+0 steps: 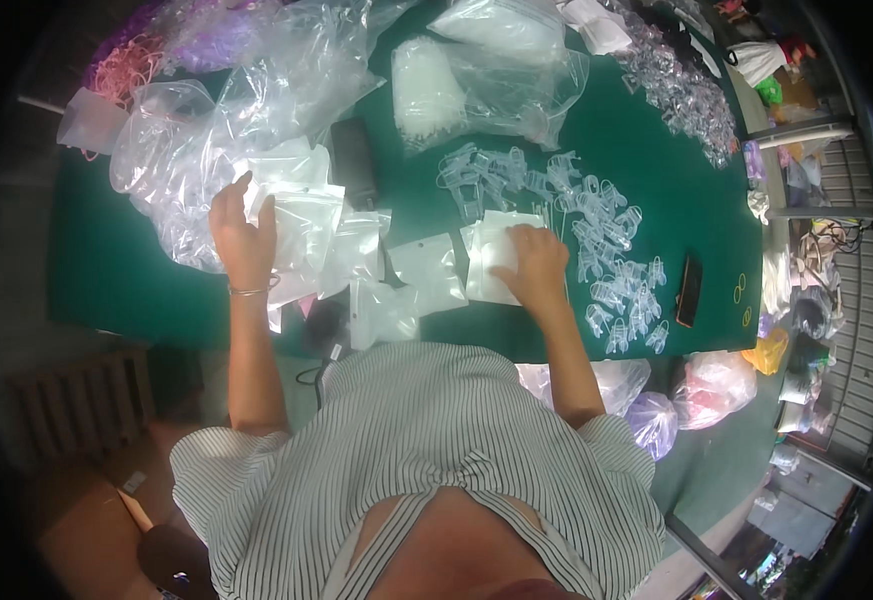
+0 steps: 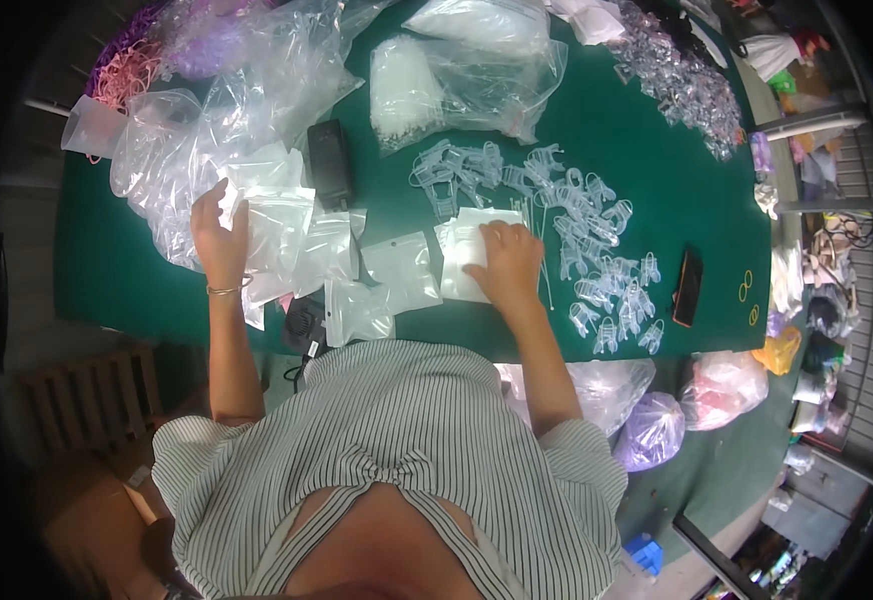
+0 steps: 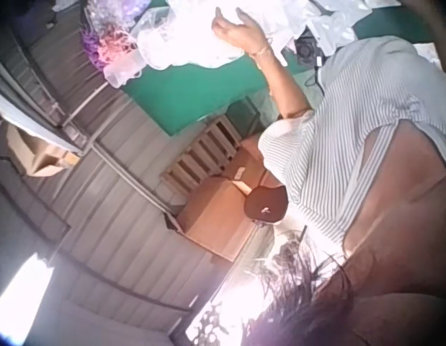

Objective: The person packages plastic clips by placing them into small plastic pouches and sealing the pouches by hand.

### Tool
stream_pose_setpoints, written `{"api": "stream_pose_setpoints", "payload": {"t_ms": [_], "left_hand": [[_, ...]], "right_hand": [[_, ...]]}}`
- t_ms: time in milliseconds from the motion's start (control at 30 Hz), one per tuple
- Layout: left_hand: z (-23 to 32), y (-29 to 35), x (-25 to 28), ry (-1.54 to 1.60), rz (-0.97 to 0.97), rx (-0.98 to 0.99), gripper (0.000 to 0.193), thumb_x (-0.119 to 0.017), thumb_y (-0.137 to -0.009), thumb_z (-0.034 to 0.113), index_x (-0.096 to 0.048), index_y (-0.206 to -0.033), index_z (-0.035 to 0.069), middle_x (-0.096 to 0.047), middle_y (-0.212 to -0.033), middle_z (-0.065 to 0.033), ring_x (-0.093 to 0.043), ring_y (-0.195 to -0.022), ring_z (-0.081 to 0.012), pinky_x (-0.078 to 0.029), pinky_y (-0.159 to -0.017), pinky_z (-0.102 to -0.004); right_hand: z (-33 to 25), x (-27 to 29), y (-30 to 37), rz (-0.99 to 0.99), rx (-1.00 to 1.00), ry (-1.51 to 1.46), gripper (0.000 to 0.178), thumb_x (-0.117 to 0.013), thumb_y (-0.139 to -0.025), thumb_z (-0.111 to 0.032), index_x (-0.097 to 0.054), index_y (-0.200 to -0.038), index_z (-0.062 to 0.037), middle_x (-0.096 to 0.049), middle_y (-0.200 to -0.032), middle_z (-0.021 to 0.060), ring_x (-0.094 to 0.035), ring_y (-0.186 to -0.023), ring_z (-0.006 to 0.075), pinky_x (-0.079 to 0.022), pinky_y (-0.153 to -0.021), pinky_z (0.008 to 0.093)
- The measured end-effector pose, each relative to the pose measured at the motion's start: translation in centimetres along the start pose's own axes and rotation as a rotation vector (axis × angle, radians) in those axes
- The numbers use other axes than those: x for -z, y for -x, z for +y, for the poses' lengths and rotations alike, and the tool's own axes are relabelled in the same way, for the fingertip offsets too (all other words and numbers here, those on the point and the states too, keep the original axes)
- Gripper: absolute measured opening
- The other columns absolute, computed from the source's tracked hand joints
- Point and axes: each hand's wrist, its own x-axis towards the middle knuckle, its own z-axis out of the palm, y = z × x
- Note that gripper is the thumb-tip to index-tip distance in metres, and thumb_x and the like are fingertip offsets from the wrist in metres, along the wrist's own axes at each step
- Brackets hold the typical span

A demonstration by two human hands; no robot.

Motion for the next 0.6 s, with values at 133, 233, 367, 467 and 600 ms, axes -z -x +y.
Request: {"api": "stream_pose_setpoints", "payload": {"t_ms": [133, 233, 367, 467, 600], "left_hand": [[5.7, 1.6, -0.6, 0.172, 0.073, -0.298, 0.027, -0.063, -0.071, 0.002, -0.062, -0.098, 0.004, -0.057, -0.098, -0.0122, -0.052, -0.093, -0.0288, -0.040, -0.081, -0.0381], [9.3, 3.8, -2.5, 0.414, -0.163, -0.317, 0.027, -0.063, -0.069, 0.002, -0.062, -0.096, 0.004, -0.057, -0.095, -0.0122, -0.053, -0.091, -0.0285, -0.043, -0.078, -0.0357], [12.9, 7.5, -5.6, 0.768, -0.702, 0.041, 0.033, -0.069, -0.075, 0.021, -0.059, -0.099, 0.001, -0.059, -0.091, -0.0100, -0.058, -0.083, -0.0197, -0.047, -0.069, -0.0300], [13.6, 10.1, -8.8, 1.051, -0.899, 0.191, 0.034, -0.066, -0.079, 0.024, -0.059, -0.103, 0.001, -0.060, -0.083, -0.0073, -0.056, -0.069, -0.0138, -0.045, -0.059, -0.0255], [14.0, 9.7, -7.2, 0.933, -0.890, 0.234, 0.025, -0.058, -0.082, 0.019, -0.061, -0.098, -0.001, -0.062, -0.074, -0.0079, -0.056, -0.065, -0.0130, -0.045, -0.059, -0.0279]], "right_hand": [[1.0, -2.0, 3.0, 0.137, 0.057, 0.038, 0.044, -0.075, -0.061, -0.021, -0.062, -0.101, -0.0094, -0.057, -0.107, 0.0033, -0.050, -0.099, 0.0264, -0.037, -0.081, 0.0415], [1.2, -3.3, 3.8, 0.237, 0.097, -0.094, 0.036, -0.073, -0.065, -0.017, -0.063, -0.099, -0.0095, -0.060, -0.104, 0.0018, -0.051, -0.098, 0.0261, -0.037, -0.082, 0.0408], [-1.2, -0.7, 3.5, 0.333, 0.064, -0.250, 0.029, -0.070, -0.067, -0.011, -0.063, -0.095, -0.0078, -0.061, -0.098, 0.0048, -0.054, -0.093, 0.0274, -0.040, -0.078, 0.0387], [-3.9, 0.7, 3.7, 0.329, 0.162, -0.435, 0.030, -0.070, -0.068, -0.010, -0.061, -0.096, -0.0054, -0.060, -0.099, 0.0098, -0.055, -0.091, 0.0295, -0.043, -0.077, 0.0389], [-4.5, 4.1, 2.8, 0.360, -0.031, -0.442, 0.028, -0.064, -0.072, -0.009, -0.062, -0.100, -0.0038, -0.059, -0.098, 0.0109, -0.056, -0.089, 0.0292, -0.045, -0.080, 0.0366]]}}
